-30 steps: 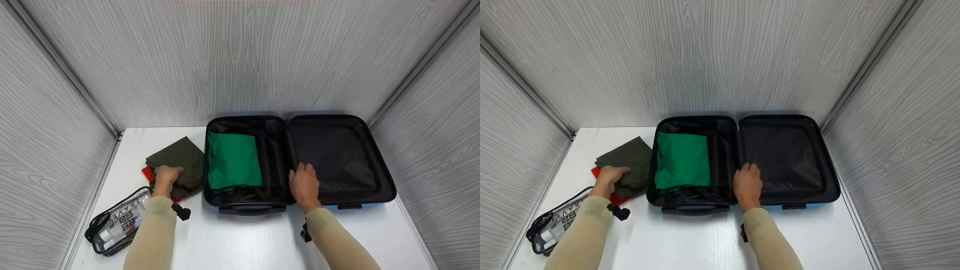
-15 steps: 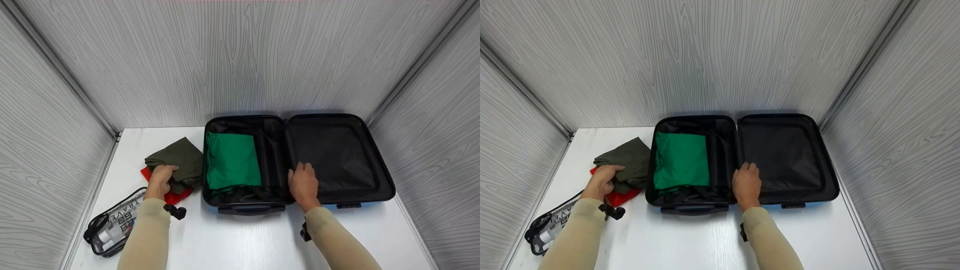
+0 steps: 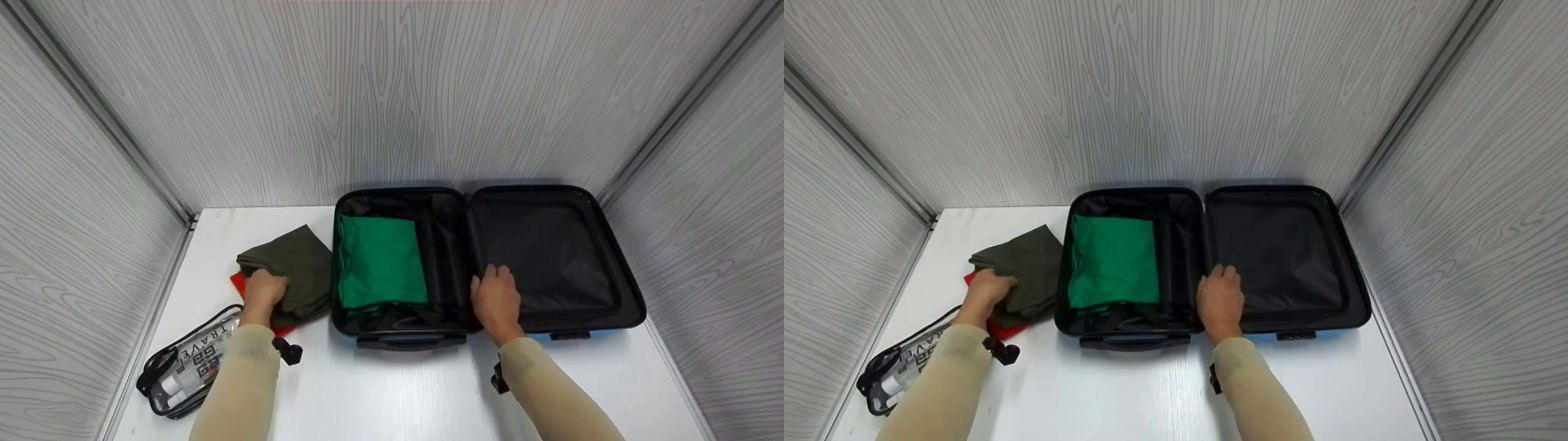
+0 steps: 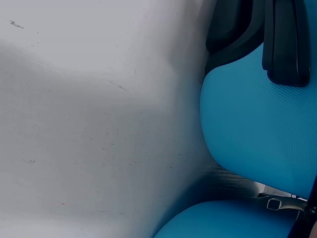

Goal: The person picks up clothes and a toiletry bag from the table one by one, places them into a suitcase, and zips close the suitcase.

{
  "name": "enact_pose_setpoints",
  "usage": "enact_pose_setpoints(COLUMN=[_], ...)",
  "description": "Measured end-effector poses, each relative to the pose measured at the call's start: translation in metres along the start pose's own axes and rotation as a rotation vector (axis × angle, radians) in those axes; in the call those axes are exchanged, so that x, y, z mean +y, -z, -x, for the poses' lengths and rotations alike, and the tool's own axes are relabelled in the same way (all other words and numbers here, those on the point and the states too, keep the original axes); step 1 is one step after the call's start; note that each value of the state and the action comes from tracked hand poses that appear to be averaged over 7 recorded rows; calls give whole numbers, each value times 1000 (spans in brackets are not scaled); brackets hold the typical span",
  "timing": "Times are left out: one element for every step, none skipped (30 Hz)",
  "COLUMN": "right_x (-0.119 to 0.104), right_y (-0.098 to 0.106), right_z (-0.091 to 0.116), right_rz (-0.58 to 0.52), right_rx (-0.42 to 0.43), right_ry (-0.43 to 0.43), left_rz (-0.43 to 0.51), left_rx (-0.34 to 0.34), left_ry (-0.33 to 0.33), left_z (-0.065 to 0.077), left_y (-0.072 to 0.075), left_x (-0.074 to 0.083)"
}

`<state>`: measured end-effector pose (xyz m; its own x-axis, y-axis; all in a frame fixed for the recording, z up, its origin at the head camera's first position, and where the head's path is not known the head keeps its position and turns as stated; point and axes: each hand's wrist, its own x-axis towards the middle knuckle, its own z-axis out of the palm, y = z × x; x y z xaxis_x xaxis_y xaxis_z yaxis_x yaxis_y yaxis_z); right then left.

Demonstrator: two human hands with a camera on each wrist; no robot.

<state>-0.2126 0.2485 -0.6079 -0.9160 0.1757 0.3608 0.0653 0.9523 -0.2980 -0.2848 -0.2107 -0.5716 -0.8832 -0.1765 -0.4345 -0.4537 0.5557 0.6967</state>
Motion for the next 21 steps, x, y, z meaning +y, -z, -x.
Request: enact_pose_setpoints(right_x=[0,0,0,0,0,0,-1,-1,-1,-2,-2,-2,-2,-2,-2,-2,-2,-1,-1,-1,-1], right_y=[-1,-1,-1,-1,0,0,0,0,1,1,1,1,1,2,2,2,2,2,2,2,2], right_z=[0,0,0,0,0,-1,-1,0,0,0,0,-1,-1,-1,-1,-1,-1,-2,-2,-2,-2], right_rz=[-2,-4,-5,-5,-5,-6,-6,-7,-7,-9,-9,-12,-17,-22,-25,-28,-32,-34,-35,-35,-33], right_rx=[5,9,12,14,16,16,16,14,12,11,10,7,1,-7,-18,-28,-37,-46,-52,-54,-48], right_ry=[0,0,-3,-6,-7,-10,-10,-11,-12,-14,-15,-18,-21,-25,-31,-37,-42,-46,-50,-51,-48], left_rz=[-89,-155,-190,-192,-193,-192,-183,-168,-146,-123,-92,-39,13,61,115,172,236,302,354,387,393], left_rx=[35,64,79,84,85,83,82,81,80,81,81,78,76,70,64,54,38,21,9,2,4], left_ry=[1,8,24,48,66,82,93,96,95,88,83,86,87,87,92,102,120,137,150,159,158], left_z=[-1,-1,-2,-3,-5,-6,-7,-8,-9,-10,-11,-12,-12,-13,-14,-14,-15,-15,-16,-16,-16], left_y=[-2,-4,-6,-7,-8,-9,-9,-8,-7,-7,-6,-5,-4,-3,-3,-2,-1,-1,0,1,1], left_x=[-1,-2,-1,0,0,0,-1,-1,-2,-4,-5,-6,-6,-7,-7,-8,-8,-7,-6,-4,-1])
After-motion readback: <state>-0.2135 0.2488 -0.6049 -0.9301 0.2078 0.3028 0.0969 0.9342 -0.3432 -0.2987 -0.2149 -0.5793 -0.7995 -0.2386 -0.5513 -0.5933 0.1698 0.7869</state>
